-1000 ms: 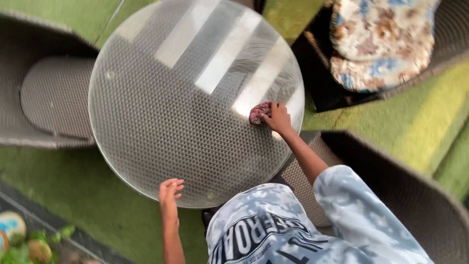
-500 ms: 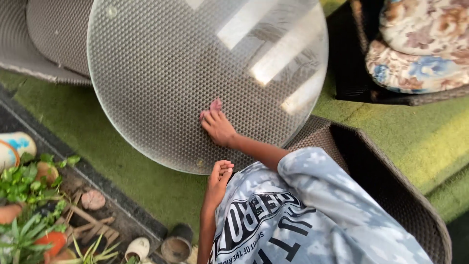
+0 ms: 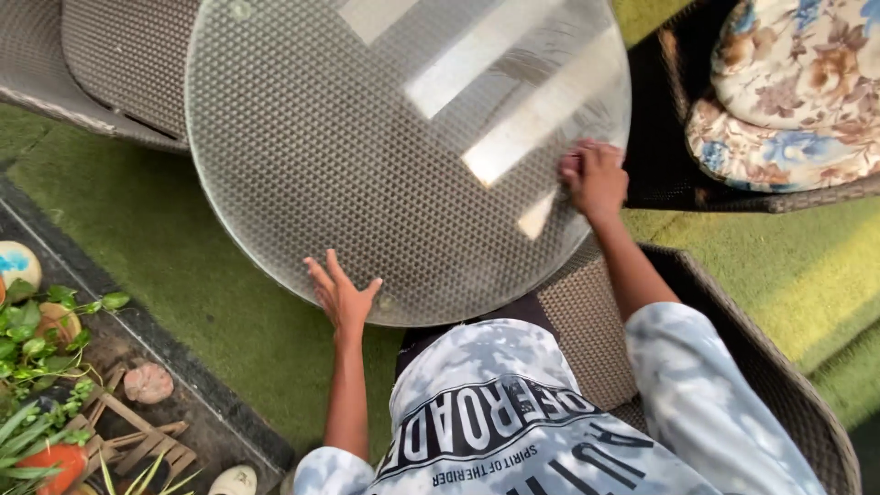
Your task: Watering a potted plant with a bucket and then cleaning a glass-top table with a cloth on a balcony.
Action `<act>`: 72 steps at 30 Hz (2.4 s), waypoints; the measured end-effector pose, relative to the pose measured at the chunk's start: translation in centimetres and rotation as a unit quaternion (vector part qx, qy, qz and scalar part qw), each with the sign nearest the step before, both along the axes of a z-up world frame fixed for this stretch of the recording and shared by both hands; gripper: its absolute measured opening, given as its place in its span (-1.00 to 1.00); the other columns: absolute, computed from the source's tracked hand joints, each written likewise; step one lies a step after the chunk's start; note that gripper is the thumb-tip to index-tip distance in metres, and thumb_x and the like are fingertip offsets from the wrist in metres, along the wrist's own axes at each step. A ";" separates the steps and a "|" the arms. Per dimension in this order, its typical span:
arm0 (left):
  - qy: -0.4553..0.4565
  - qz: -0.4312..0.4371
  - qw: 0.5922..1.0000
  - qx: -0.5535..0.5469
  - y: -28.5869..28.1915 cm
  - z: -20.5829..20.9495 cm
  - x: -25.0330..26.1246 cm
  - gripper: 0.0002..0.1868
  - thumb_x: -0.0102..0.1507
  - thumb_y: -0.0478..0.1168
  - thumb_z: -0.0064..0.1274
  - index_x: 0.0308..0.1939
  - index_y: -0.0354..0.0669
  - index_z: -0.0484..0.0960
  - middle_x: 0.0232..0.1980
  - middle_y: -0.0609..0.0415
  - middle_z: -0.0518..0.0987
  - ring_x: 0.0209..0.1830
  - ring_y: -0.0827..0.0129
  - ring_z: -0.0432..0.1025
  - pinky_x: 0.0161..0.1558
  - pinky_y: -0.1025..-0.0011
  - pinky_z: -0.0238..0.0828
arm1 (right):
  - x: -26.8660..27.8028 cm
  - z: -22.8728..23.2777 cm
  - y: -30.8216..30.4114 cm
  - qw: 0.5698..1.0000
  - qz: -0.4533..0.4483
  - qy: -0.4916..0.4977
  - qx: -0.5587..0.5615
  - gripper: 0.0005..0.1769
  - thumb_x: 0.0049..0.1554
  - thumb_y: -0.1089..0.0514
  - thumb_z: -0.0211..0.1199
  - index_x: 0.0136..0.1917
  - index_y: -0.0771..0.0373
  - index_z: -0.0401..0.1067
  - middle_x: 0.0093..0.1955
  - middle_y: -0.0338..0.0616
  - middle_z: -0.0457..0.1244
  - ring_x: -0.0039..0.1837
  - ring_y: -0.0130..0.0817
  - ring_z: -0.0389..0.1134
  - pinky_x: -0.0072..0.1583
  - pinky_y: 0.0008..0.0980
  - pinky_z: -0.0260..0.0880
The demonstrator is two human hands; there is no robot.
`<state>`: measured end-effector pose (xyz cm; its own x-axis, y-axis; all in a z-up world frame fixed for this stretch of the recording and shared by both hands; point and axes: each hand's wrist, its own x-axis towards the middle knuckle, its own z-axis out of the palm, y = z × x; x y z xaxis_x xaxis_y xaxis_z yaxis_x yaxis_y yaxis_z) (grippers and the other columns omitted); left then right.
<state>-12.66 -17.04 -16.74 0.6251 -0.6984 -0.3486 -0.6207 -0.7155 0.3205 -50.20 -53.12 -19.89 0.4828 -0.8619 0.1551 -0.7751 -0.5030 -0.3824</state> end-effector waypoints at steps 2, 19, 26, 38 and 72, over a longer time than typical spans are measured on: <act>0.022 0.080 0.996 0.018 2.4 -1.0 1.5 0.23 0.08 0.23 0.29 0.61 0.04 -0.17 0.64 -0.22 -0.49 0.66 -0.21 -0.34 0.44 -0.25 -0.07 | -3.3 -1.9 0.9 0.993 -0.077 0.076 0.049 -0.45 0.12 -0.04 0.40 0.32 0.16 0.41 0.41 0.13 0.18 0.40 0.15 0.20 0.28 0.09 0.24; -0.051 0.522 0.850 -0.037 1.5 -8.7 8.2 -0.26 0.46 0.26 -0.36 0.52 -0.17 -0.02 0.25 -0.26 0.36 0.09 -0.12 0.44 -0.12 -0.01 0.48 | 17.1 -1.3 24.4 0.937 0.309 0.049 0.157 -0.21 0.00 0.21 0.19 0.51 0.05 0.18 0.61 0.12 -0.06 0.62 0.32 -0.19 0.55 0.16 -0.20; -0.029 0.554 0.832 -0.021 1.1 -8.1 8.6 -0.27 0.45 0.23 -0.37 0.55 -0.13 -0.02 0.27 -0.21 0.37 0.01 -0.10 0.47 -0.20 -0.05 0.43 | 27.7 -2.3 16.8 0.842 0.489 0.165 0.158 -0.09 0.03 0.12 0.18 0.62 0.00 0.00 0.67 -0.01 -0.13 0.67 0.13 -0.20 0.59 0.08 -0.25; -0.097 0.518 0.850 -0.033 2.0 -8.9 9.0 -0.27 0.44 0.23 -0.32 0.51 -0.19 0.07 0.32 -0.23 0.37 0.11 -0.12 0.43 -0.04 -0.11 0.39 | 49.8 -4.6 -5.3 0.944 0.293 0.128 0.082 -0.18 0.29 -0.08 0.00 0.69 0.25 -0.11 0.70 0.11 -0.10 0.74 -0.04 -0.11 0.70 0.11 -0.23; -0.200 0.490 0.848 0.017 2.3 -11.8 7.7 -0.27 0.36 0.16 -0.17 0.43 -0.30 0.23 0.29 -0.23 0.41 0.09 -0.17 0.42 0.09 -0.06 0.38 | 28.1 -2.3 7.8 0.970 0.164 0.157 0.093 -0.28 0.20 -0.09 -0.05 0.58 0.07 0.01 0.59 0.08 -0.01 0.54 0.08 0.04 0.50 0.09 -0.04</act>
<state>-4.95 -14.70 -28.53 0.9729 0.2306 0.0189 0.2227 -0.9556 0.1932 -22.11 -45.33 -22.23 0.7337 -0.6533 -0.1866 -0.6781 -0.6867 -0.2618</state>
